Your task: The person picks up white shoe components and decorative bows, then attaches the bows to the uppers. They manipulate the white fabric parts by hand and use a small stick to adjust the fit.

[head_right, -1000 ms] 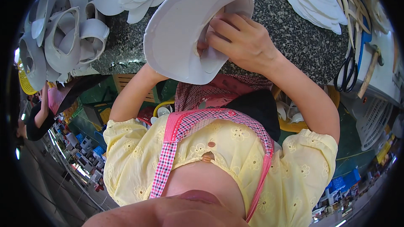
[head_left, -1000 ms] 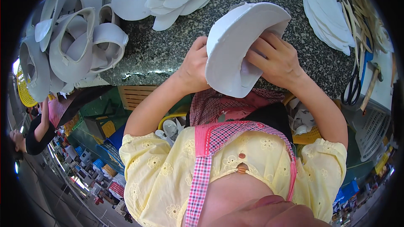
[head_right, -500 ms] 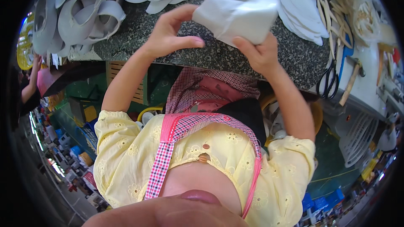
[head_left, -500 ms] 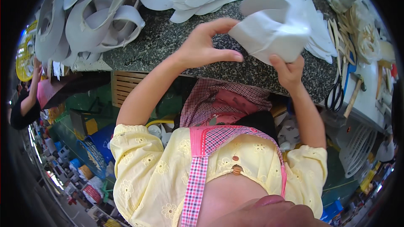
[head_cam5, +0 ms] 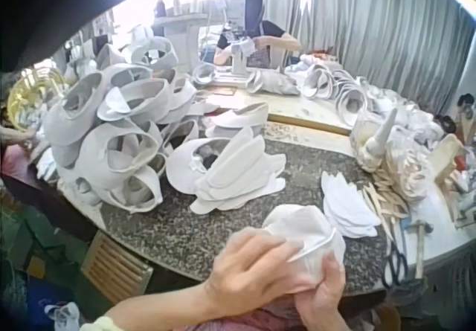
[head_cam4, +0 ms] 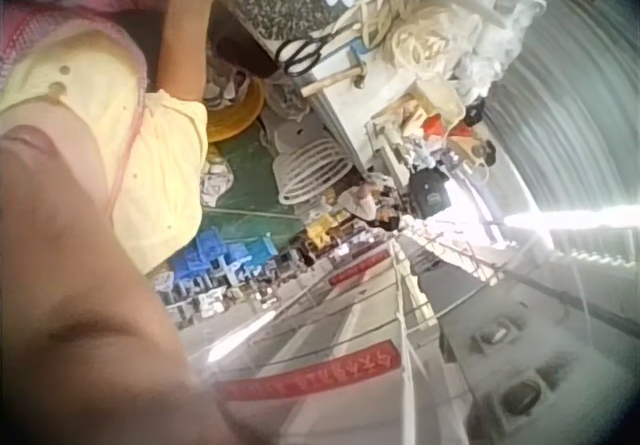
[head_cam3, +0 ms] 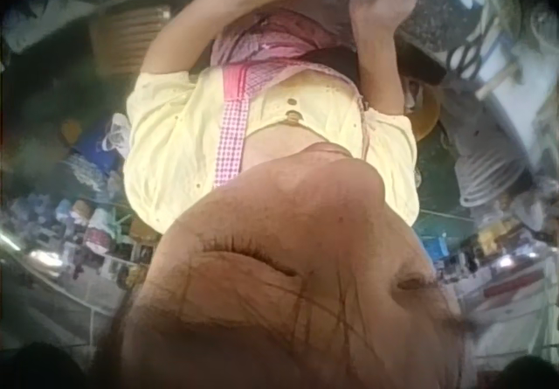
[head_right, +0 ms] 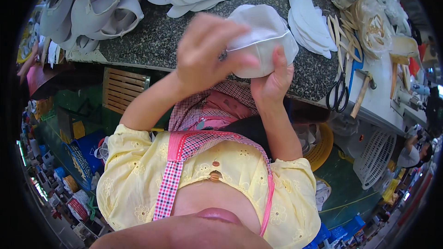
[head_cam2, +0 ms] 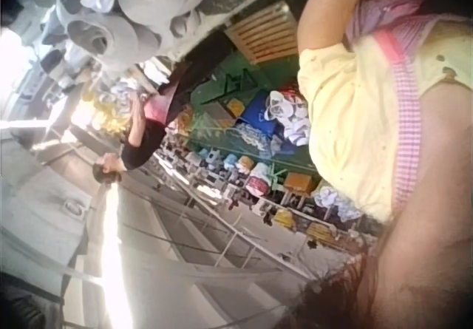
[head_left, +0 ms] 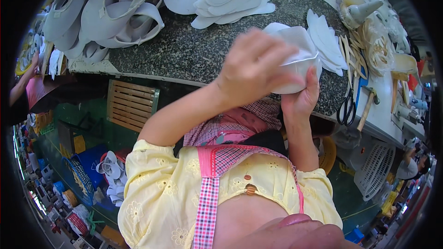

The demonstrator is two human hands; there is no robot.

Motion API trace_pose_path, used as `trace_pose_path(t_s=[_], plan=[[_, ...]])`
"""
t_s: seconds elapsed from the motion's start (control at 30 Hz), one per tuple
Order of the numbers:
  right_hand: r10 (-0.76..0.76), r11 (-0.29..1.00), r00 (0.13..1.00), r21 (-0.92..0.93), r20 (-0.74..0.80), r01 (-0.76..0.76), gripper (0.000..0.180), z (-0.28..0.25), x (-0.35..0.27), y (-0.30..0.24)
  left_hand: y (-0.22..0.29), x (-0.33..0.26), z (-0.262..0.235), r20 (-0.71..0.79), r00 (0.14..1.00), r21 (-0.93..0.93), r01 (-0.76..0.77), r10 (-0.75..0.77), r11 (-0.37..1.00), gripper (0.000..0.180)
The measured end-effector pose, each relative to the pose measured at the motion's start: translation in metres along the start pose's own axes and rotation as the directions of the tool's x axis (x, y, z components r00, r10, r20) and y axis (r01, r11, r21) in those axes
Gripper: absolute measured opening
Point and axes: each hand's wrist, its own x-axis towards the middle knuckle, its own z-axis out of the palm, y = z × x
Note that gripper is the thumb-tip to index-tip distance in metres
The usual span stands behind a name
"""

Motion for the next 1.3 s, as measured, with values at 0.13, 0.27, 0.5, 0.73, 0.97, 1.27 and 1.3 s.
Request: trace_pose_path(t_s=[0.13,0.27,0.5,0.73,0.97,1.27,1.3], plan=[[-0.027,0.996,1.000,0.080,-0.001,0.027,0.044,0.010,-0.004,0.001,0.015,-0.017,0.000,0.276,0.915,-0.201,0.353,-0.292,0.914,0.041],[-0.132,0.990,0.991,0.059,0.010,0.132,0.043,0.005,-0.002,0.004,0.013,-0.018,-0.002,0.332,0.899,-0.141,0.348,-0.287,0.927,0.031],[-0.214,0.975,0.977,0.054,-0.004,0.214,0.031,0.001,0.006,0.008,-0.001,-0.012,-0.005,0.550,0.790,-0.182,0.431,-0.272,0.884,0.021],[0.238,0.951,0.957,0.163,0.164,-0.264,0.044,-0.024,0.025,-0.009,-0.035,-0.006,-0.006,0.889,0.381,-0.317,0.913,-0.254,0.258,0.025],[0.120,0.993,0.991,-0.012,0.059,-0.119,0.048,-0.003,0.018,-0.005,-0.023,0.001,-0.014,0.612,0.771,-0.324,0.448,-0.177,0.833,0.027],[-0.398,0.694,0.871,-0.525,0.289,0.492,0.028,-0.007,0.015,-0.006,-0.011,-0.007,-0.015,0.679,0.680,-0.285,0.592,-0.278,0.754,0.022],[-0.415,0.438,0.764,-0.628,0.493,0.643,0.024,-0.011,0.018,-0.012,-0.012,-0.004,-0.016,0.727,0.643,-0.277,0.594,-0.239,0.755,0.018]])
